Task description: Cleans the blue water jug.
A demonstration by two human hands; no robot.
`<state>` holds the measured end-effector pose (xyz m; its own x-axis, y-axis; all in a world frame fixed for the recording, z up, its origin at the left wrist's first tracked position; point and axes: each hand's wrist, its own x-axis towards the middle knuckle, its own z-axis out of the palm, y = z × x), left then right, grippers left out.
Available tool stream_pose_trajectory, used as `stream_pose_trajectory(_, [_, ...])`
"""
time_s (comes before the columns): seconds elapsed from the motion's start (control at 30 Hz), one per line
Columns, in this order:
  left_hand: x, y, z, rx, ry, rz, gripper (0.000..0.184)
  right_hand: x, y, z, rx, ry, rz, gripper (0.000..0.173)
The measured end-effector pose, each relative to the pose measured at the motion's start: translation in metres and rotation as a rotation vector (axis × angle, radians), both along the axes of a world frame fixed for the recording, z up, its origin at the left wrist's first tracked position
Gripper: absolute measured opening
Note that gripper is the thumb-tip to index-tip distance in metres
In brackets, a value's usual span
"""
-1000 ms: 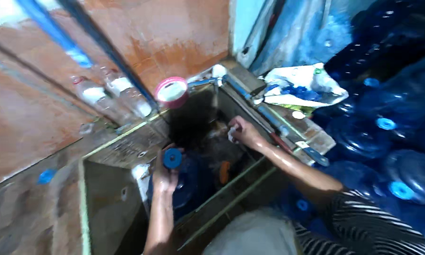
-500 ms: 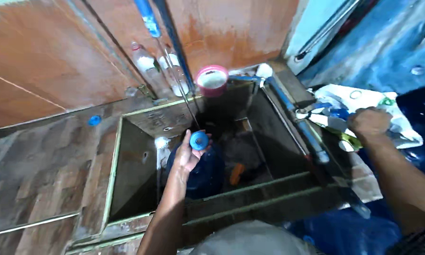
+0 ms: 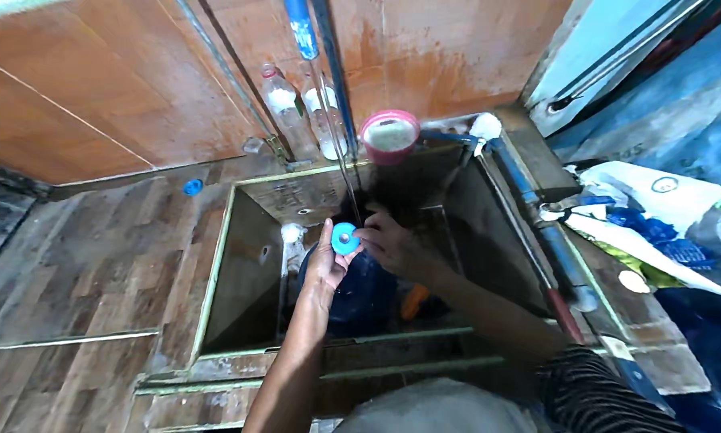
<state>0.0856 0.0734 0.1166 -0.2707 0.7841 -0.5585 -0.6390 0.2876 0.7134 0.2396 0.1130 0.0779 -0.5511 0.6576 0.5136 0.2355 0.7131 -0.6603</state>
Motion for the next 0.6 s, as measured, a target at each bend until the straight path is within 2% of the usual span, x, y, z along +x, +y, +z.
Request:
stream_pose_trajectory(0.2, [0.005, 0.002, -0.001, 0.012, 0.094, 0.047, 0.036, -0.023, 0.003, 0.009, -0.167, -0.049, -0.103, 0.016])
stream_pose_trajectory(0.27, [0.005, 0.004, -0.003, 0.016, 0.127, 0.033, 0.037, -0.02, 0.004, 0.009, -0.121, -0.083, -0.051, 0.02])
stream_pose_trajectory(0.33, [0.003, 0.007, -0.006, -0.011, 0.163, 0.004, 0.041, -0.016, 0.009, -0.001, 0.066, -0.097, 0.01, 0.026])
stream_pose_trajectory(0.43, [0.002, 0.009, -0.007, -0.079, 0.293, -0.124, 0.051, -0.007, 0.017, -0.01, 0.233, -0.219, 0.104, 0.037])
stream_pose_trajectory(0.53, [0.003, 0.011, -0.001, -0.139, 0.461, -0.299, 0.055, 0.0, 0.015, -0.007, 0.225, -0.371, 0.142, 0.044])
stream_pose_trajectory(0.6, [0.004, 0.013, 0.002, -0.164, 0.548, -0.403, 0.056, 0.003, 0.011, -0.004, 0.201, -0.439, 0.14, 0.043])
